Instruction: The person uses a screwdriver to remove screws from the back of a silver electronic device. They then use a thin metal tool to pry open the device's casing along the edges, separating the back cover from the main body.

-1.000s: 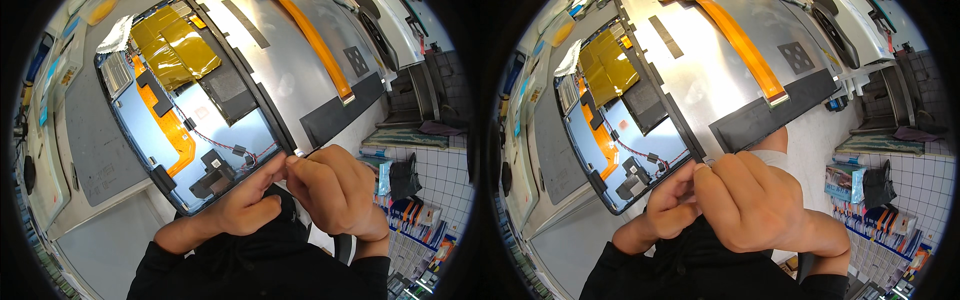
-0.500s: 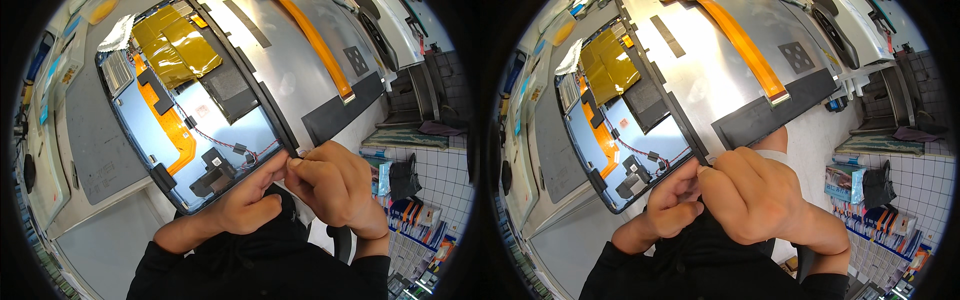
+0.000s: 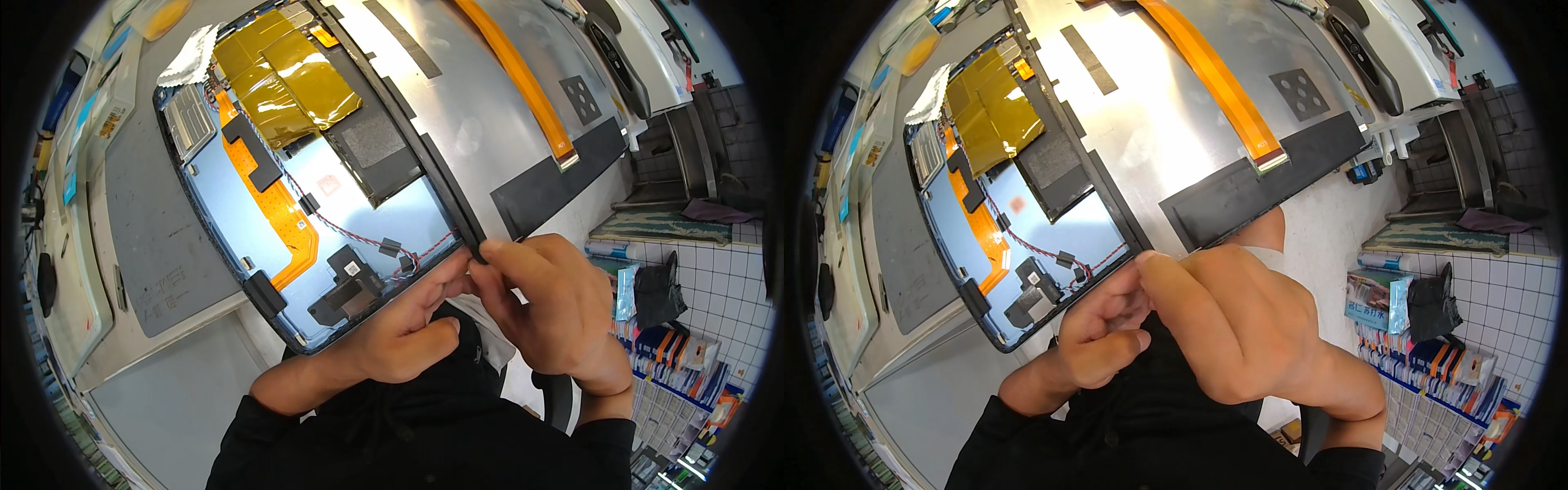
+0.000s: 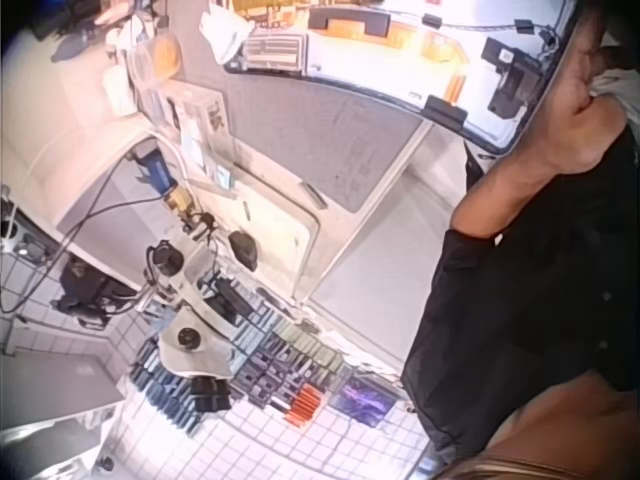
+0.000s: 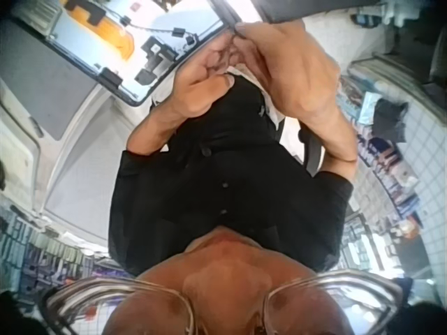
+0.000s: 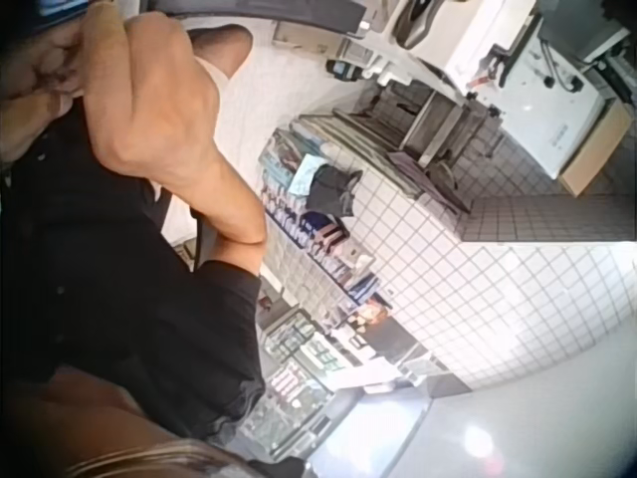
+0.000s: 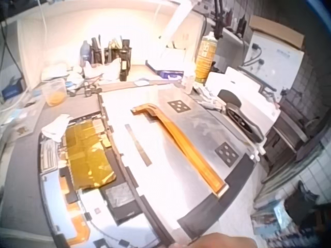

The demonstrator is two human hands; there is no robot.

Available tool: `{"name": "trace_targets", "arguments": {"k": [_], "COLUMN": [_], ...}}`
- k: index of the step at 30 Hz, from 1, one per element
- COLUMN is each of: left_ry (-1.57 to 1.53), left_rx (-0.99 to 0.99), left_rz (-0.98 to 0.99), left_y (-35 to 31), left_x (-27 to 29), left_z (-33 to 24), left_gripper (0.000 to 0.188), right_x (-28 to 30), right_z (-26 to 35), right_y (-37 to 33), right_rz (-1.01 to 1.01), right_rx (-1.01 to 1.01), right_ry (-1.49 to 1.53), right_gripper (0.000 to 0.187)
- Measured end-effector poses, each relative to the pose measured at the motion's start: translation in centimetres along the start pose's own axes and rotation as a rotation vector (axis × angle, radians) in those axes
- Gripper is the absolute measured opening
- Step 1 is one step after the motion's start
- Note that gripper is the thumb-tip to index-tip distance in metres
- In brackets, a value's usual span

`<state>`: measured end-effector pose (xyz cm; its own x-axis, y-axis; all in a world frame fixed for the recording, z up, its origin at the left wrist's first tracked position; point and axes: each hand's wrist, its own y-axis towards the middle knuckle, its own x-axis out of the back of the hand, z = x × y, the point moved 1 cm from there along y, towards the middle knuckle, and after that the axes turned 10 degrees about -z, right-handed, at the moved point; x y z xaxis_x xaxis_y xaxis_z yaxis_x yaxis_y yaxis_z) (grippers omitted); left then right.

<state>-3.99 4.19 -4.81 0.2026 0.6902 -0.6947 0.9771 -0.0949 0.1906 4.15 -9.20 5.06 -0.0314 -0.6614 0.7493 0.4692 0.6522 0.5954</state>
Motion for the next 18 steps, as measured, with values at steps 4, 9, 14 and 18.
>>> {"name": "trace_targets", "arguments": {"k": [4,9,14,18], "left_ry": [0.000,0.039,-0.023,-0.046], "left_rx": [0.060,0.122,-0.062,-0.095], "left_rz": [-0.022,-0.026,0.016,0.020], "left_y": [-0.1,-0.6,-0.7,-0.8], "left_x": [-0.1,0.2,0.4,0.6], "left_z": [-0.3,-0.3,0.8,1.1], "left_gripper": [0.073,0.074,0.075,0.075], "right_x": [0.2,0.5,0.2,0.0], "right_z": [0.1,1.0,1.4,1.4], "right_y": [0.0,0.5,0.6,0.6], "right_rz": [0.054,0.105,0.092,0.102], "right_rx": [0.105,0.105,0.071,0.018], "right_ry": [-0.060,-0.114,-0.130,-0.129], "right_gripper": [0.033,0.027,0.023,0.021]}}
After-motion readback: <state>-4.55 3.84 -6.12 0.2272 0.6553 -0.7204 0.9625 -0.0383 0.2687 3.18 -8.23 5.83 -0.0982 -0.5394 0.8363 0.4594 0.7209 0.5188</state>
